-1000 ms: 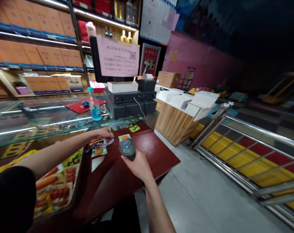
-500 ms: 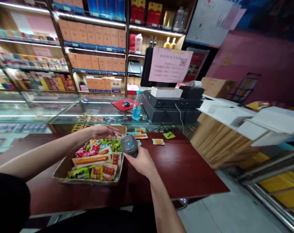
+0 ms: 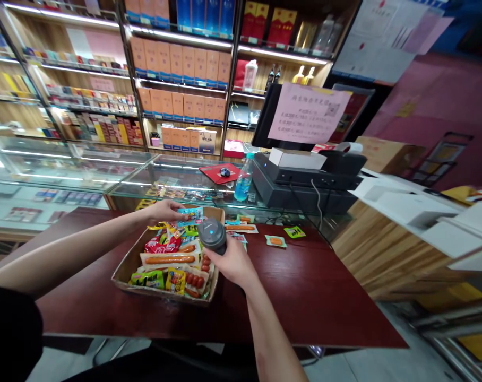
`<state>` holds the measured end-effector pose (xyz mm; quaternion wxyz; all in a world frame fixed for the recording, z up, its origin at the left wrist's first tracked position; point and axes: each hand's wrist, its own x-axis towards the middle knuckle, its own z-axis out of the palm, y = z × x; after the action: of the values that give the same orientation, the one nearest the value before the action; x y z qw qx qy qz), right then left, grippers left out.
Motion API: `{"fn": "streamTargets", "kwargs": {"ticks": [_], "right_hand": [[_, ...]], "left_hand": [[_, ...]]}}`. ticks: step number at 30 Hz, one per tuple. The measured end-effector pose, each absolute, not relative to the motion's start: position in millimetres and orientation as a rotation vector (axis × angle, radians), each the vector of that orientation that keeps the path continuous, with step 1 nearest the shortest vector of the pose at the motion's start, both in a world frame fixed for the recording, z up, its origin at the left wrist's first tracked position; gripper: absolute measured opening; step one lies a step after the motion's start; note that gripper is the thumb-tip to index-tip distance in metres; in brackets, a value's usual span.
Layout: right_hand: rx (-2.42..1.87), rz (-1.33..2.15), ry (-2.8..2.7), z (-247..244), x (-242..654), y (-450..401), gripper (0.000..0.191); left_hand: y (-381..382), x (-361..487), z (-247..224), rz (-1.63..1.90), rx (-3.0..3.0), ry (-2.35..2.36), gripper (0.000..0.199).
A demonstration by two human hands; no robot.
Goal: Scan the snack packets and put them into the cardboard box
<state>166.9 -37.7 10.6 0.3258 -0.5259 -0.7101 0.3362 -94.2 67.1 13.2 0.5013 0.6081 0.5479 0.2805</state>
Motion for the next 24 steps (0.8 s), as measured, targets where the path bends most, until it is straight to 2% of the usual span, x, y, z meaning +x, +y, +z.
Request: {"fn": "streamTargets", "kwargs": {"ticks": [8, 19, 24], "right_hand": [[-1.372, 0.835, -1.902, 10.3, 162.7, -33.4, 0.037], [-1.363, 0.83, -1.897, 8.7, 170.5, -32.5, 0.036], [-1.402, 0.835, -1.852, 5.1, 186.8, -35.0, 0.034]], "left_hand": [[63.0, -96.8, 13.1, 0.672, 1.473, 1.37, 0.039], [68.1, -108.8, 17.2, 0.494, 1.617, 1.472, 0.046], [81.9, -108.9, 17.9, 0.566, 1.834, 1.617, 0.044]]}}
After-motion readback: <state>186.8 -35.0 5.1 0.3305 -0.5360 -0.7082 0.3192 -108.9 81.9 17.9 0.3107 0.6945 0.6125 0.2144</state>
